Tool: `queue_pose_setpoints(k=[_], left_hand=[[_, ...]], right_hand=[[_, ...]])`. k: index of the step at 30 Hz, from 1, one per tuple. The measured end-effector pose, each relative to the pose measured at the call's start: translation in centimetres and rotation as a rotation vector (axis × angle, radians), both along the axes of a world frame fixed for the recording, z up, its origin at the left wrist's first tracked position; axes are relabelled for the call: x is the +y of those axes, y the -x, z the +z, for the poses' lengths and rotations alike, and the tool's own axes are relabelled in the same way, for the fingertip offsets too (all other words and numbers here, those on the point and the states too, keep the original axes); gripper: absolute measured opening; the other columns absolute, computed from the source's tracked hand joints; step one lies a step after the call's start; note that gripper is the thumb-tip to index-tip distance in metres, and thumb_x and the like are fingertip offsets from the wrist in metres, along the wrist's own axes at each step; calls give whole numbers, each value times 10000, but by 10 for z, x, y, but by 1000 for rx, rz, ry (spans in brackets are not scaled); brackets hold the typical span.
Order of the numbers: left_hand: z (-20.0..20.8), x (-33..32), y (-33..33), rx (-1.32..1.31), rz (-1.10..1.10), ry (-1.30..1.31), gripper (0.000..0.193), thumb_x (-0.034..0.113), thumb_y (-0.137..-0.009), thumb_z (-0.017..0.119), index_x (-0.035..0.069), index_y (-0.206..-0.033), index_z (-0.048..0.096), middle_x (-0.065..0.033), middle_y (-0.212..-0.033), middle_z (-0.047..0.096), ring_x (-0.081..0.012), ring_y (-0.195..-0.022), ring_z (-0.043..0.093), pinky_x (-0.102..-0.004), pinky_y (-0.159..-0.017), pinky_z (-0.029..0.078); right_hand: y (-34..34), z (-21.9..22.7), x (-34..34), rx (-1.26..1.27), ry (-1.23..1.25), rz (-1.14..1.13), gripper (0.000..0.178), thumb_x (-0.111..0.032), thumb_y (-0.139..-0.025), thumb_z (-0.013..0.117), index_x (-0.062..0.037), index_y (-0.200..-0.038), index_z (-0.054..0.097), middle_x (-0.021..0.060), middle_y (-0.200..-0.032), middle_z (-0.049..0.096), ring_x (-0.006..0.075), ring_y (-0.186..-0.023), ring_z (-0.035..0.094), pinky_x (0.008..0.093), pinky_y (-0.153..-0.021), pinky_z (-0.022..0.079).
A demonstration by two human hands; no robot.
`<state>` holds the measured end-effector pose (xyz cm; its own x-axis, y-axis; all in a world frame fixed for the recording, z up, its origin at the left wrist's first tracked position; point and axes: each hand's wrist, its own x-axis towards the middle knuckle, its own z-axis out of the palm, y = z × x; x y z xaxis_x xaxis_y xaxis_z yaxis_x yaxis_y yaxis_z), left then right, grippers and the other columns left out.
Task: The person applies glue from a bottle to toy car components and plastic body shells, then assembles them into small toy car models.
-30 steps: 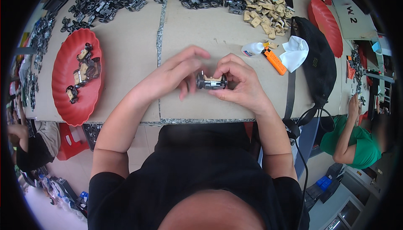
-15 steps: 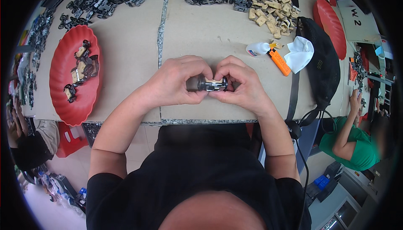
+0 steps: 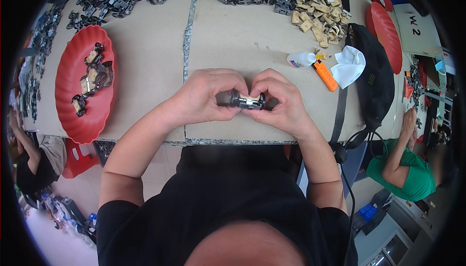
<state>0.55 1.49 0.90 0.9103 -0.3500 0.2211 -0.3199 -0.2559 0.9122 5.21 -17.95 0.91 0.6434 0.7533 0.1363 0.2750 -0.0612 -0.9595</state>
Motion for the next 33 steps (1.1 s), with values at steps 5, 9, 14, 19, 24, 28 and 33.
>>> queue_pose_setpoints(k=[5, 9, 14, 19, 24, 28, 33], left_hand=[[13, 7, 3, 73, 41, -72, 214, 29, -670, 642, 48, -859, 543, -61, -776, 560, -177, -646, 538, -275, -567, 435], [40, 33, 18, -10, 506, -317, 310, 8, -705, 644, 28, -984, 510, -38, -801, 544, -106, -677, 507, -243, -621, 424], [58, 110, 56, -286, 1145, -564, 281, 71, -798, 619, 14, -1047, 502, -65, -902, 576, -109, -797, 557, -236, -697, 435], [54, 130, 62, -269, 1188, -1045, 304, 66, -743, 629, 21, -1026, 526, -121, -966, 579, -246, -882, 564, -337, -783, 428], [50, 52, -3, -516, 703, -885, 246, 29, -727, 607, 40, -971, 576, -103, -974, 579, -269, -950, 540, -339, -812, 426], [29, -26, -78, -425, 385, -668, 209, 46, -729, 608, 42, -937, 595, -101, -980, 578, -267, -962, 535, -349, -820, 437], [2, -65, -138, -438, 330, -734, 182, 105, -741, 609, 53, -916, 604, -84, -896, 570, -257, -904, 529, -361, -763, 450]], right_hand=[[3, 0, 4, -25, 11, -114, 300, -9, -648, 721, -41, -885, 539, 47, -918, 475, 67, -619, 523, 178, -488, 435], [5, -10, -8, -273, -149, -361, 372, 3, -637, 732, -34, -937, 515, 64, -910, 470, 54, -545, 466, 170, -465, 384], [-4, -8, -15, -410, -338, -820, 400, 4, -649, 721, -22, -933, 441, 36, -840, 408, 69, -562, 378, 180, -497, 327], [-13, -10, -15, -420, -97, -923, 446, -66, -657, 725, -15, -996, 440, 71, -926, 416, 158, -777, 439, 279, -709, 386], [-12, -8, -16, -152, 22, -813, 434, -65, -734, 647, 29, -1094, 423, 157, -1114, 483, 254, -996, 507, 338, -856, 401], [-13, -7, -22, -196, 123, -791, 357, -43, -774, 592, 38, -1081, 428, 179, -1065, 519, 269, -995, 524, 347, -866, 404], [-12, -8, -17, -212, 114, -752, 297, -41, -805, 558, 38, -1064, 436, 184, -1008, 538, 271, -933, 551, 343, -824, 425]])
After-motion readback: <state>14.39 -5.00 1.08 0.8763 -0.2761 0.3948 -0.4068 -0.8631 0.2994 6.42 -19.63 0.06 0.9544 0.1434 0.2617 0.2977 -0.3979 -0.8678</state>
